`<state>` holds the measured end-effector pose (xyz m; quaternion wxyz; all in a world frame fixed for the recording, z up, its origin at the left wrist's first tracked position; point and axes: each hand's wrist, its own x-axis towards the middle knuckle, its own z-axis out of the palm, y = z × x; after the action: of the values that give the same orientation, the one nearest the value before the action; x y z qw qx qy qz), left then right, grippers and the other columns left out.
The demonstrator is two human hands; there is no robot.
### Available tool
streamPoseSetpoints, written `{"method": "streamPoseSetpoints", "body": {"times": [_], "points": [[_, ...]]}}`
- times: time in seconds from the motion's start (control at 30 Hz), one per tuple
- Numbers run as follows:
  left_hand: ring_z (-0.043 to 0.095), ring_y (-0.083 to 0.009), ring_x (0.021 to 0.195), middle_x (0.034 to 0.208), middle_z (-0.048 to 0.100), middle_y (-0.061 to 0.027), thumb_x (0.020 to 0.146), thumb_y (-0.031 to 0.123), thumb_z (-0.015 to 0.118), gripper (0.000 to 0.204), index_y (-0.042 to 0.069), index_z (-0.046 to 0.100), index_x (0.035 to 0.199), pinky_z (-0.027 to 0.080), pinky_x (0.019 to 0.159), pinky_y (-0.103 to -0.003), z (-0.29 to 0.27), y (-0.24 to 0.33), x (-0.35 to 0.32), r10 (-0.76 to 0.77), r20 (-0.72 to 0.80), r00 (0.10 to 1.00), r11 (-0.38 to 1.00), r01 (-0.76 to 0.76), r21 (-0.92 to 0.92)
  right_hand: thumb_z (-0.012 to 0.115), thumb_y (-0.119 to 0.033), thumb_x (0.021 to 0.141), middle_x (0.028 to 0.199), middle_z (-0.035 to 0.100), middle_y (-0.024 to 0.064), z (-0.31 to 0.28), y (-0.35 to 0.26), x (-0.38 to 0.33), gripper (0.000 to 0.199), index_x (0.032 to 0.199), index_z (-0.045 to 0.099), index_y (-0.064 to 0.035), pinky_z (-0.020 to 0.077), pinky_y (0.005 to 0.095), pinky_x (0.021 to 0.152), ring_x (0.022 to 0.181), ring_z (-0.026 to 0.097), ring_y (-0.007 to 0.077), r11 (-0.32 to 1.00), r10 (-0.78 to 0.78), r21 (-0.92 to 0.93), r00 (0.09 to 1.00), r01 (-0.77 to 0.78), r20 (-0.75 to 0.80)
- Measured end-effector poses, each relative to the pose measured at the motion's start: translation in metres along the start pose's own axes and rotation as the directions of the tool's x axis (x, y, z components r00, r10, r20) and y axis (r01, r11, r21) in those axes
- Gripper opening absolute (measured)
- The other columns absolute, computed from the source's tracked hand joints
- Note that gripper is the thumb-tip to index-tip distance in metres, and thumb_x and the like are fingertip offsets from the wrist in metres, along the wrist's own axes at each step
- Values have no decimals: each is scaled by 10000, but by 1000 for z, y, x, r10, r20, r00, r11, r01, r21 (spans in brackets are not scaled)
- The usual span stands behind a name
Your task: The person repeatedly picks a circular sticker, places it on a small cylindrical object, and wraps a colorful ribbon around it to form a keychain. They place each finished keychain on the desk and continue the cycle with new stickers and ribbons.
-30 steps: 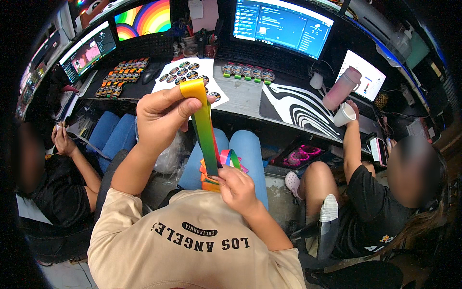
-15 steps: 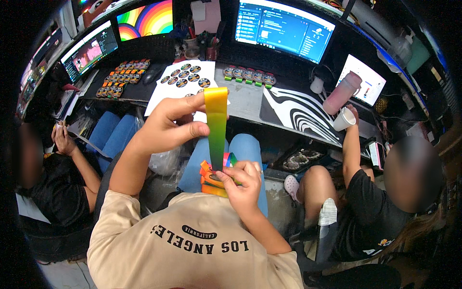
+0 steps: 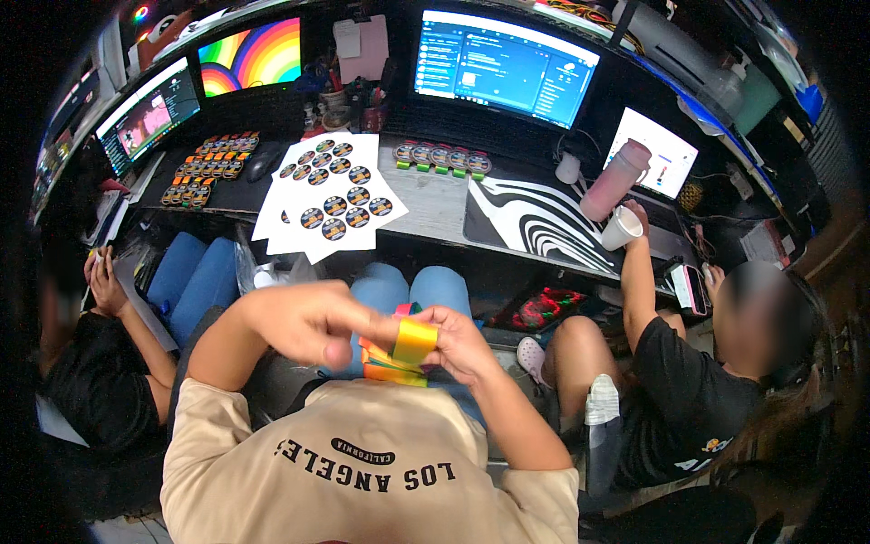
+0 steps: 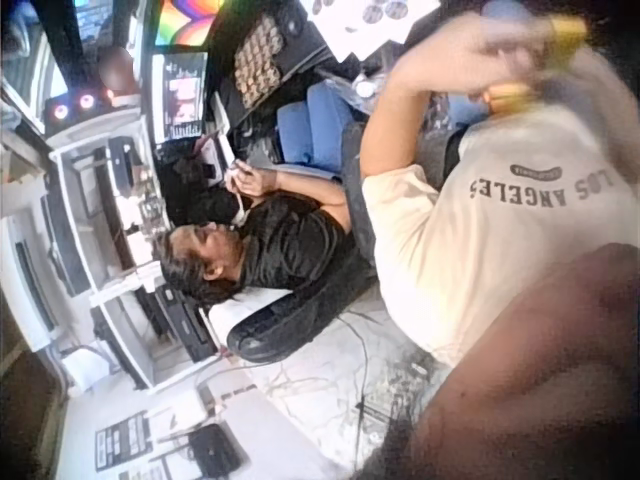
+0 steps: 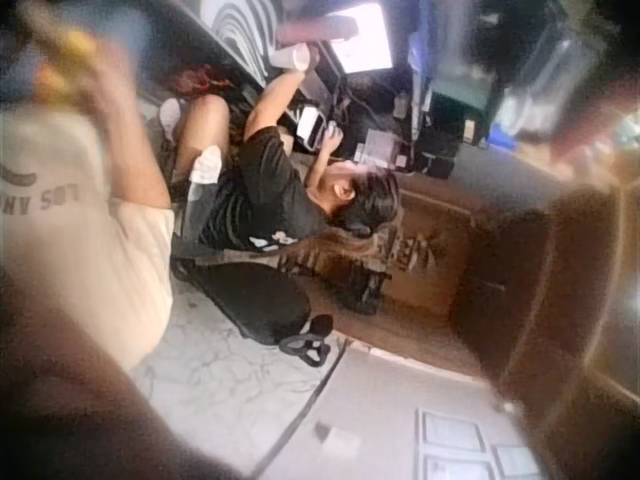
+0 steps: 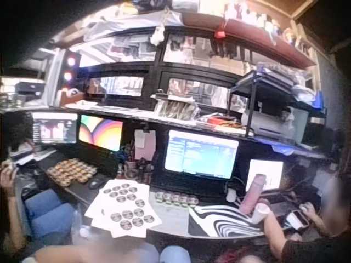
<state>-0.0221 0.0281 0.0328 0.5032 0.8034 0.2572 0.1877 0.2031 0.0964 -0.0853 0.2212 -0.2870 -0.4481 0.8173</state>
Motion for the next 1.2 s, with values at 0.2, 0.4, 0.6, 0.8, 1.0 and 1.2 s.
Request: {"method": "streamPoseSetpoints", "body": {"times": [0.2,0.4,0.6,0.8,1.0,1.2], "points": [[513,-92,458,967,658,-94,968,539,400,691,47,348,1450,422,419,-213,19,-8,3,-137,83,987,927,158,-340,609,12,814,913,664,115,9,-61,-31,79,874,574,-24,543,348,774,863,660,221,-280,-741,-781,392,558,545],[497,-67,417,969,667,-100,1003,430,386,599,-12,376,1406,415,401,-187,13,-3,-2,-187,31,982,864,179,-471,536,-38,793,1023,682,182,36,-113,-59,56,777,496,-73,525,466,917,1008,661,335,-799,-304,-302,85,520,949],[516,5,716,778,603,7,834,116,750,393,-11,551,1148,406,601,-193,30,-2,11,-176,-259,950,859,20,-511,629,-58,766,1023,678,180,42,-116,-51,130,896,638,-57,556,409,862,949,679,314,-741,-382,-414,175,528,907],[510,12,681,767,606,29,884,171,701,442,3,535,1257,399,561,-176,31,-13,17,-249,-527,812,907,6,-420,697,38,729,1034,678,164,44,-93,-54,262,987,659,11,487,222,759,913,668,223,-137,-755,-821,479,554,449],[558,-27,742,919,643,-20,875,187,710,734,-83,304,1425,479,652,-181,25,-33,18,-180,-520,835,914,-53,-402,686,2,835,793,620,48,54,-56,-50,372,1170,526,7,443,165,521,637,556,42,678,-606,-519,795,520,5],[568,-88,941,1169,593,-98,839,114,739,800,-84,255,1444,490,793,-237,24,-32,18,-77,-452,889,867,-164,-470,672,20,839,745,616,60,50,-67,-40,341,1149,531,37,411,160,410,528,535,41,736,-601,-443,795,513,-79]]}}
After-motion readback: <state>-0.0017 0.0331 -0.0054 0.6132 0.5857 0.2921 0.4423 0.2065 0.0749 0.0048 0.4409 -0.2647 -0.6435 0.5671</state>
